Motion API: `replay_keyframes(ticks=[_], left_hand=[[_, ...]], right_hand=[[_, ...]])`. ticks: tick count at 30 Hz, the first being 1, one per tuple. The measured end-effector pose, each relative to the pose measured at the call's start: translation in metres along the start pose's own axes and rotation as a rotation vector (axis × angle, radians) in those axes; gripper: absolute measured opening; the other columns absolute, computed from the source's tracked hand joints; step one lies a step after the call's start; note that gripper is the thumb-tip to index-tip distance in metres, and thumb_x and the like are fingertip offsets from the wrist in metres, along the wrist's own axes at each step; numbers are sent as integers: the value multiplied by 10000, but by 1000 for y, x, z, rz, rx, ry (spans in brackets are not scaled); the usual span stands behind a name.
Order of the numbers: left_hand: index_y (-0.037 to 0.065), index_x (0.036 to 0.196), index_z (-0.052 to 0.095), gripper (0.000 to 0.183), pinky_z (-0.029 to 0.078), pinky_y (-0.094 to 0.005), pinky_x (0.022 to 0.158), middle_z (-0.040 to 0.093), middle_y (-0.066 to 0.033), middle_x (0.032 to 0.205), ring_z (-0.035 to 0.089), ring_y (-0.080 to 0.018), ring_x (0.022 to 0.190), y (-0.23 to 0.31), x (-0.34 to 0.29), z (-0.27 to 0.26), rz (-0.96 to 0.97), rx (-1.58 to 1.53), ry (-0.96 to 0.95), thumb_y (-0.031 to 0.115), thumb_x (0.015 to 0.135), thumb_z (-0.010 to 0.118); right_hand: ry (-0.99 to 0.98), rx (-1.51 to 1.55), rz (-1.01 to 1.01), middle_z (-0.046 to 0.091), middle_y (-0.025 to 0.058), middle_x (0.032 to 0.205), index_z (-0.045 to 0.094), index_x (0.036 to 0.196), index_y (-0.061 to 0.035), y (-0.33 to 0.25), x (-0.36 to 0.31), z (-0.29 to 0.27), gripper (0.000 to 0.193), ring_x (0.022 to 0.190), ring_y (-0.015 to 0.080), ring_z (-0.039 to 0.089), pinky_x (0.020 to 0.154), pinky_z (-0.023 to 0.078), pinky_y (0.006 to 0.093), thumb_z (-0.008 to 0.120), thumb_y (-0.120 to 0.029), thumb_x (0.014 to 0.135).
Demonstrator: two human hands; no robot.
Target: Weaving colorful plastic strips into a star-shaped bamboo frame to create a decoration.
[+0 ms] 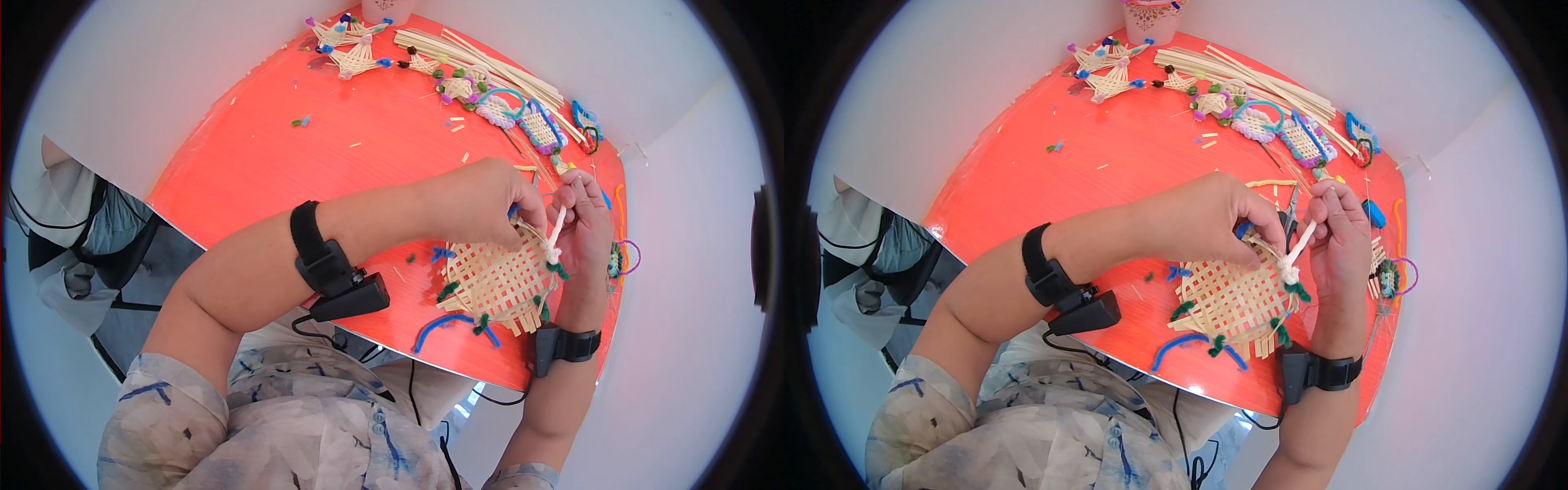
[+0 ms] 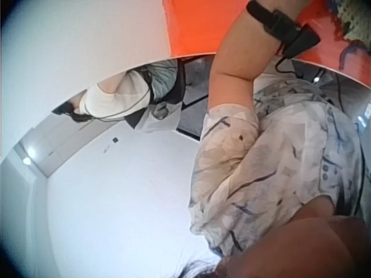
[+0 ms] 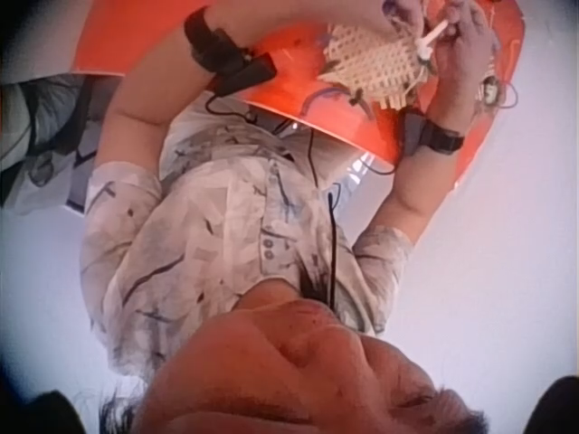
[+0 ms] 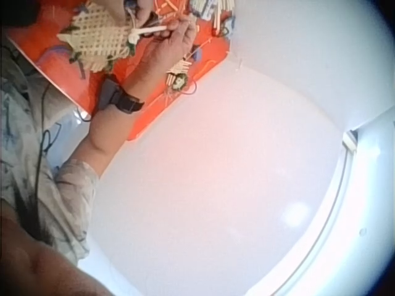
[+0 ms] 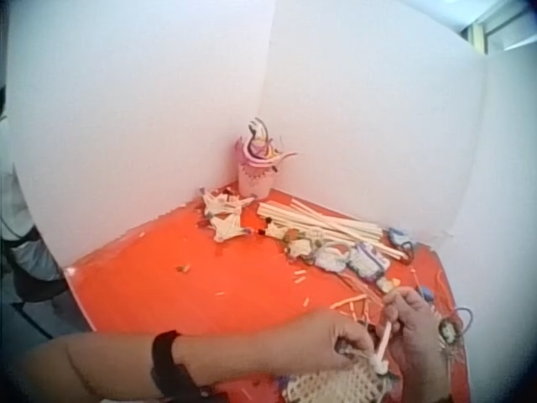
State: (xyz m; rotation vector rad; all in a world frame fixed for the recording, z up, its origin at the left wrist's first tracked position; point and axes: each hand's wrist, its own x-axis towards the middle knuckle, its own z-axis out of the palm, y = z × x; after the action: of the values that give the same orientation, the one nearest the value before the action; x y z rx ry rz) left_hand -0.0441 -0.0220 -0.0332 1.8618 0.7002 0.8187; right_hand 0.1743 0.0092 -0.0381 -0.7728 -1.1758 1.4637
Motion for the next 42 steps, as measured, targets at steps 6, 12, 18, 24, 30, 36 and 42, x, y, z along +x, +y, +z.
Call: replay_keyframes(ticks=[6,12,18,24,30,36,42], left_hand=[[29,965,724,246,484,-291,678,694,-56,809,607,-125,724,-1,-1,3,51,59,-81,23,718,727],[30,979,692,273,495,-297,713,688,-62,856,631,-140,784,2,-1,4,108,74,-6,49,716,762],[57,993,669,294,506,-304,783,680,-47,908,648,-135,883,6,1,3,99,114,66,41,716,766],[51,978,702,260,503,-301,754,701,-68,896,654,-158,837,0,0,3,146,80,106,42,724,753],[40,949,715,227,503,-296,750,705,-77,851,653,-158,801,5,-2,0,58,84,71,52,726,749],[23,964,720,234,508,-281,729,706,-50,859,645,-114,792,-6,2,1,-43,-22,174,53,734,751],[-21,1020,713,345,543,-290,704,716,-110,862,672,-136,750,-8,3,-16,-228,-127,233,34,685,777]], right_hand=[[-35,-18,38,491,-52,674,599,987,-36,5,0,9,157,528,14,347,468,299,168,494,-150,1010],[38,-234,101,518,-47,681,613,973,-30,18,1,5,141,535,9,412,483,349,179,507,-120,995],[77,-535,-96,651,20,822,646,983,-6,27,-1,11,129,701,68,597,607,479,216,537,-68,955],[-94,-710,-35,664,15,830,656,987,-13,9,-21,42,171,734,86,613,642,495,240,624,-35,821],[-225,-1024,-329,679,56,837,654,1005,3,13,-25,37,217,748,120,625,658,501,283,658,-68,800],[-213,-836,21,684,66,929,646,1050,3,24,-11,14,261,819,131,629,719,502,283,666,-75,801],[46,-756,-293,629,57,1190,566,1292,-36,7,-6,19,405,879,121,597,799,492,287,594,-78,889]])
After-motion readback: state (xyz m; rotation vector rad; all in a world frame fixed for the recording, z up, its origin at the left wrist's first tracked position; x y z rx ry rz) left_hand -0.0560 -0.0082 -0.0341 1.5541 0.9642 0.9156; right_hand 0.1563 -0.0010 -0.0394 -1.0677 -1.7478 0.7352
